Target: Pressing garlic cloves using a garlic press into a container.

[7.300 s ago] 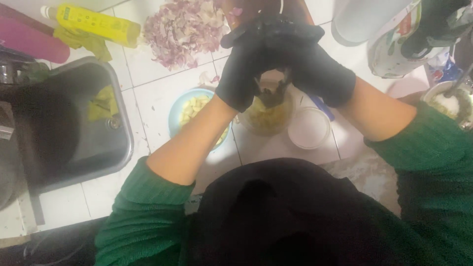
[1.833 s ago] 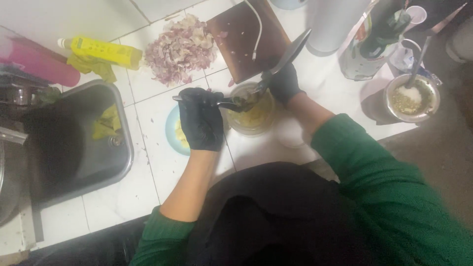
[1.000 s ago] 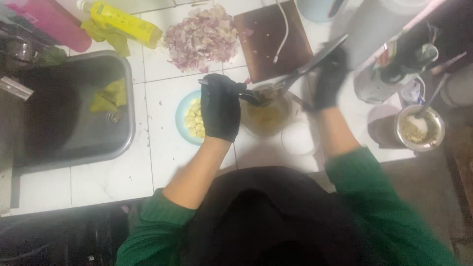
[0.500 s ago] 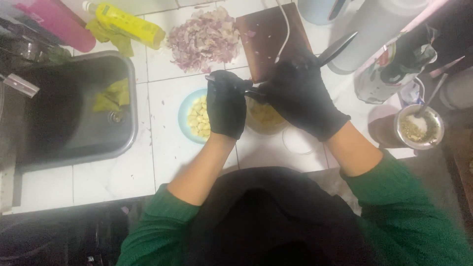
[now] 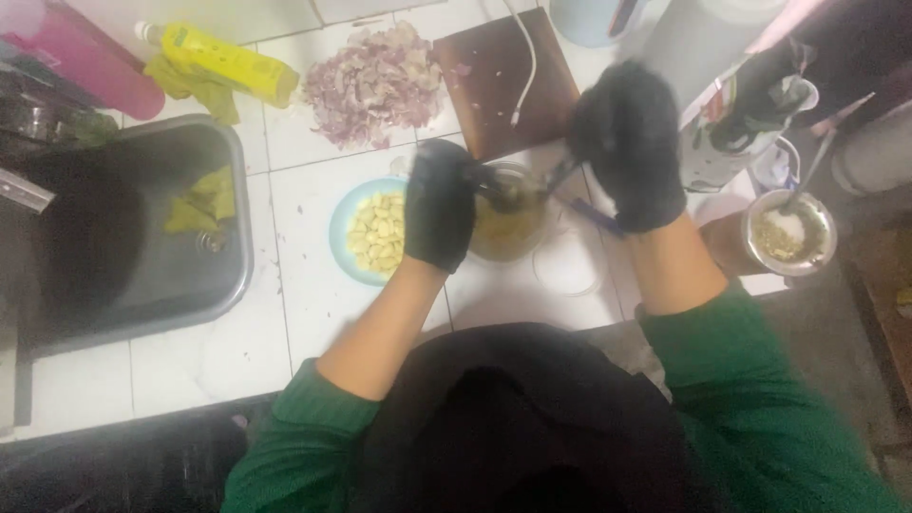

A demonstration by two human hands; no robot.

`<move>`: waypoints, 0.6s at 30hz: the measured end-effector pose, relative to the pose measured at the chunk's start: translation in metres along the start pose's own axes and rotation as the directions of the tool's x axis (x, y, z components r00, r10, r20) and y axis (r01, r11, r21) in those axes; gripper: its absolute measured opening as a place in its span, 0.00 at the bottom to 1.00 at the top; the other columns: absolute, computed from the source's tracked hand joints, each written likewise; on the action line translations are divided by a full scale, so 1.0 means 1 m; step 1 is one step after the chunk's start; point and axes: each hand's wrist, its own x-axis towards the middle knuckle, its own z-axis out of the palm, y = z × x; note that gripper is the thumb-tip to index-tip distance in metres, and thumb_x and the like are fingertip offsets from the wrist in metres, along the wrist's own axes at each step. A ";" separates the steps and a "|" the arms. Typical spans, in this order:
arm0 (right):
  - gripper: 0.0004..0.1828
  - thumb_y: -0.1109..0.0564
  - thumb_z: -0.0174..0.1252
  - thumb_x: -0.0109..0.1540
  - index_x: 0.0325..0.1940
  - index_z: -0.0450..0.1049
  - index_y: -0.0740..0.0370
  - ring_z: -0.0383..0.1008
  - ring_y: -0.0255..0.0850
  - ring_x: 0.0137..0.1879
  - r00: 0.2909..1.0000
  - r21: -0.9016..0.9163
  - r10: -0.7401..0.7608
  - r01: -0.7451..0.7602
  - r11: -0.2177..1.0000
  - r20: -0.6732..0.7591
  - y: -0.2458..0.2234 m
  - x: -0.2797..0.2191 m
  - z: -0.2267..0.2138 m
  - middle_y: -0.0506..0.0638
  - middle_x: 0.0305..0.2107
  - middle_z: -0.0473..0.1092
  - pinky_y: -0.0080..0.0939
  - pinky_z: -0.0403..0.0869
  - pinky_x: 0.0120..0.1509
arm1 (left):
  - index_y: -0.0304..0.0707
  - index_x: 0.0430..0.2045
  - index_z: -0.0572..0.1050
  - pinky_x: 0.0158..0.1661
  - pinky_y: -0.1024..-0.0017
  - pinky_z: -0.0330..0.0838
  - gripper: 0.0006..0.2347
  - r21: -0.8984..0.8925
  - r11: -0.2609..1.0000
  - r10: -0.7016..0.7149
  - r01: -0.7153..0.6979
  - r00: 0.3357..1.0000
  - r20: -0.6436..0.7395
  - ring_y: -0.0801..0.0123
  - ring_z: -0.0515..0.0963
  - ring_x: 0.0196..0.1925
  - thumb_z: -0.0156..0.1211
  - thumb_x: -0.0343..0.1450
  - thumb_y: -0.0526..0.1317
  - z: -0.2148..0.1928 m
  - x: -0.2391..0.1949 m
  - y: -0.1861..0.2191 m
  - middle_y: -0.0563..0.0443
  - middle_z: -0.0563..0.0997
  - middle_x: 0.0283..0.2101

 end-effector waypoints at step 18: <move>0.34 0.51 0.50 0.75 0.78 0.42 0.64 0.70 0.41 0.66 0.926 -0.283 0.218 -0.130 0.950 0.308 -0.021 0.023 0.078 0.56 0.63 0.64 0.42 0.76 0.70 | 0.29 0.68 0.66 0.65 0.61 0.75 0.20 -0.880 -0.029 -0.108 0.474 0.874 0.474 0.64 0.78 0.64 0.44 0.85 0.44 0.039 0.049 -0.031 0.45 0.75 0.63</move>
